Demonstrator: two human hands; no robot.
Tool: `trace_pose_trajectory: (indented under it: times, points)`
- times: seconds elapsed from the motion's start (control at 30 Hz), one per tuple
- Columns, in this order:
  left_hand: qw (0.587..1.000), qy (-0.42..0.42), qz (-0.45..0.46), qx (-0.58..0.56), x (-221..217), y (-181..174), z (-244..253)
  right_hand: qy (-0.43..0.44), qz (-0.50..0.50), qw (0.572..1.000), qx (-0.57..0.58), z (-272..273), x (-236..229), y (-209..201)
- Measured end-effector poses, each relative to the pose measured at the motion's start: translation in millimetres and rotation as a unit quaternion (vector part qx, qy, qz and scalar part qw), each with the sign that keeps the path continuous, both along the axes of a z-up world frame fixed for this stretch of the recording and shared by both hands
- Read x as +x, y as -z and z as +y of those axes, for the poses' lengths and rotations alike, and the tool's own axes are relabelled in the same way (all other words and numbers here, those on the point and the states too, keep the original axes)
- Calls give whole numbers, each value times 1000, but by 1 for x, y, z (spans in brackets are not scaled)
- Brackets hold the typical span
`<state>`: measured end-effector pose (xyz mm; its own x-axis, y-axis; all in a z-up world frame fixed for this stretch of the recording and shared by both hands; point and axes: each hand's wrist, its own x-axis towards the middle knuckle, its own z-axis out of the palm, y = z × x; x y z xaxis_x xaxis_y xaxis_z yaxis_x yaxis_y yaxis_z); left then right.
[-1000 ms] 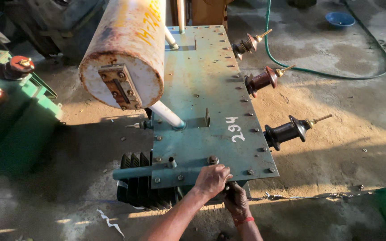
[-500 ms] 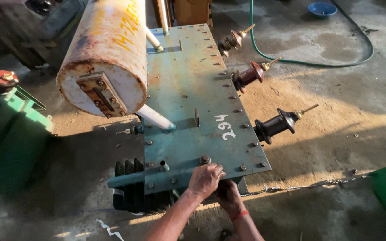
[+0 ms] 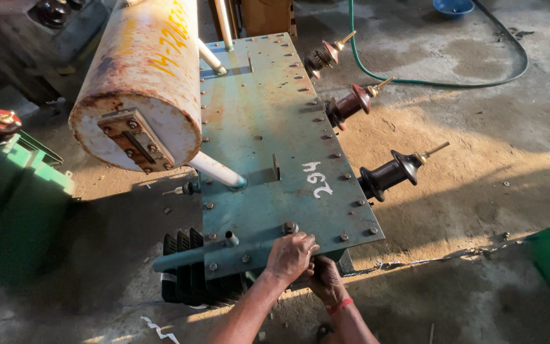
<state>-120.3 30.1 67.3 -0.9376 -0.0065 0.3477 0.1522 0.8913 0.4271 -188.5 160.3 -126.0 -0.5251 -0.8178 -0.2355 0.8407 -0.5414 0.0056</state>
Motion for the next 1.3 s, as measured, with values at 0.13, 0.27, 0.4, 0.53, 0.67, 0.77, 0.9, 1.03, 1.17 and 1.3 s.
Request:
trace_pose_trajectory:
  times: [0.13,0.27,0.4,0.53,0.67,0.77,0.9,1.03,1.17,1.3]
  points:
    - [1000,0,16,-14,1,-5,0,19,13,990,143,-4,9,-25]
    - [1000,-2,4,7,1,-8,0,48,36,991,123,-12,11,-32]
    - [1000,2,10,9,0,-11,1,72,13,997,12,-30,11,-15]
    - [1000,-5,8,-2,-2,-13,4,72,-18,992,101,-32,13,-21]
    - [993,-54,-35,102,6,-3,13,4,71,981,182,-2,35,-69]
    - [916,-91,-132,367,27,23,26,-34,112,943,312,30,56,-115]
    - [814,-9,-87,575,50,74,44,50,431,780,451,70,83,-161]
    - [781,-1,-183,597,51,106,44,-14,642,501,580,81,80,-179]
    - [774,34,-280,567,50,108,47,-30,639,557,529,93,79,-173]
    - [755,50,-377,534,52,97,45,-98,517,722,450,97,72,-159]
